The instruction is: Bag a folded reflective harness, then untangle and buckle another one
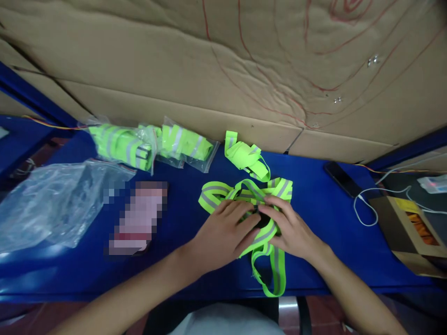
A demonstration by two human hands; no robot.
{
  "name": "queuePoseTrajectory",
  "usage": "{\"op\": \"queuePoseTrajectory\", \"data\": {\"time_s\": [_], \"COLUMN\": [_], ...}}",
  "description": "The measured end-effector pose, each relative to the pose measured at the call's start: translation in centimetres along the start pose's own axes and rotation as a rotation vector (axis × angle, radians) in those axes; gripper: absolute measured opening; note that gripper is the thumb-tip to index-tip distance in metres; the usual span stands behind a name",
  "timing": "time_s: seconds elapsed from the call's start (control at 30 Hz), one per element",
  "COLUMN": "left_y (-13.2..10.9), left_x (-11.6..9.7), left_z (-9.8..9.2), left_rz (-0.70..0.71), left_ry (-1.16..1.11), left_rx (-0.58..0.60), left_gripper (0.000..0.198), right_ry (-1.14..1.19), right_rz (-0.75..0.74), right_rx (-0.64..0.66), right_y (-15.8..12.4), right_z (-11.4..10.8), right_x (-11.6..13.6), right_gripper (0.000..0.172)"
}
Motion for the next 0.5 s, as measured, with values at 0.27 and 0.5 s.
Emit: {"op": "queuePoseTrajectory", "data": {"time_s": [0.27, 0.5], "left_y": [0.1, 0.6], "left_x": [2.6, 2.7], "left_z": [3.0, 4.0], "left_rz": [-0.087, -0.143], "left_ry": [-0.067, -0.005], "left_rx": [0.008, 0.063], "left_gripper": [0.026, 0.024], "right_ry": [0.036, 0.058], "right_rz": [-0.057, 0.293], "right_rx": [0.169, 0.370], "right_y": [0.6, -1.6], "right_z": [-1.4, -3.4], "right_x": [1.6, -0.2], "right_gripper": [0.027, 0.030]}}
Point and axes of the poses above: each hand's wrist, its own y-axis towards the middle knuckle, its own z-axis out of the palm, x = y × z, the point moved 8 cm from there along y, towards the middle knuckle, and after that the axes turned 10 degrees about -z, right-handed, at the moved point
